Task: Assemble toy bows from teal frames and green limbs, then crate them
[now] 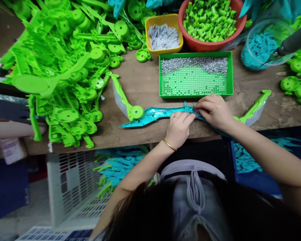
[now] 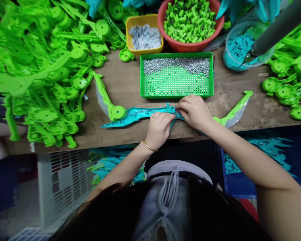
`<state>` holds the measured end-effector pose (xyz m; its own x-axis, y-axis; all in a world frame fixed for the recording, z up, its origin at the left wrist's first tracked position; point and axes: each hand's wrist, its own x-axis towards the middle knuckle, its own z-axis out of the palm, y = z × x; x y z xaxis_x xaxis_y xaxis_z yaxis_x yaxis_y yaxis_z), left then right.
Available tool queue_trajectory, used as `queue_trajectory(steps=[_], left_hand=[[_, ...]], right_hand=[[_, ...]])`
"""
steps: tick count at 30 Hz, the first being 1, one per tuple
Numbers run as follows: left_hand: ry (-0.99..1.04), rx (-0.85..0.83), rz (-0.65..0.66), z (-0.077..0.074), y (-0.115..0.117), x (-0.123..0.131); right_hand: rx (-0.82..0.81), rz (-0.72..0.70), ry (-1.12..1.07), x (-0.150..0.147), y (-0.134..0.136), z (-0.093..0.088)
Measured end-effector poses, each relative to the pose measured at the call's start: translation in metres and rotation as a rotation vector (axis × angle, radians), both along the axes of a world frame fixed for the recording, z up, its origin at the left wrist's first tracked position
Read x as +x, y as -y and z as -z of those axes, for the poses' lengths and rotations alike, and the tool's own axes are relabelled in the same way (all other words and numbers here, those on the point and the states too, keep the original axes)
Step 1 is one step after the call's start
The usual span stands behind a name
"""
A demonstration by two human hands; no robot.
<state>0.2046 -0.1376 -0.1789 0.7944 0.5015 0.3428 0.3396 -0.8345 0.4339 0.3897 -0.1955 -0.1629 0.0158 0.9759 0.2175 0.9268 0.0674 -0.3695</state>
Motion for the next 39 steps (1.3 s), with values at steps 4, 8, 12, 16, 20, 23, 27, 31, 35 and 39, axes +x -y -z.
queue_trajectory(steps=[4, 8, 12, 16, 20, 23, 27, 31, 35, 39], left_hand=[[0.059, -0.031, -0.153, -0.002, 0.003, -0.001], [0.001, 0.024, -0.286, -0.008, 0.005, -0.002], [-0.029, 0.003, -0.254, -0.010, 0.006, 0.000], [-0.055, -0.012, -0.199, -0.010, 0.006, 0.004], [-0.103, -0.033, -0.172, -0.012, 0.005, 0.012], [-0.125, -0.074, -0.190, -0.012, 0.007, 0.021], [-0.088, -0.113, -0.179, -0.013, 0.011, 0.022], [0.030, -0.105, -0.066, -0.020, -0.004, -0.005], [0.020, -0.039, -0.193, -0.020, -0.038, -0.037], [-0.040, -0.031, -0.122, -0.015, -0.057, -0.045]], right_hand=[[-0.017, -0.054, 0.124, -0.002, -0.001, -0.004], [-0.091, -0.059, 0.155, -0.004, -0.001, -0.008], [-0.175, -0.054, -0.070, 0.003, 0.003, -0.011], [-0.222, -0.090, -0.349, 0.013, 0.006, -0.010], [-0.200, -0.034, -0.423, 0.016, 0.002, -0.005], [-0.178, -0.020, -0.374, 0.013, 0.000, -0.002], [-0.161, 0.001, -0.141, 0.004, 0.001, -0.004], [-0.149, 0.017, 0.053, -0.004, 0.001, -0.006], [-0.150, 0.004, 0.041, -0.006, 0.001, -0.005], [-0.136, 0.023, 0.002, -0.006, 0.001, -0.002]])
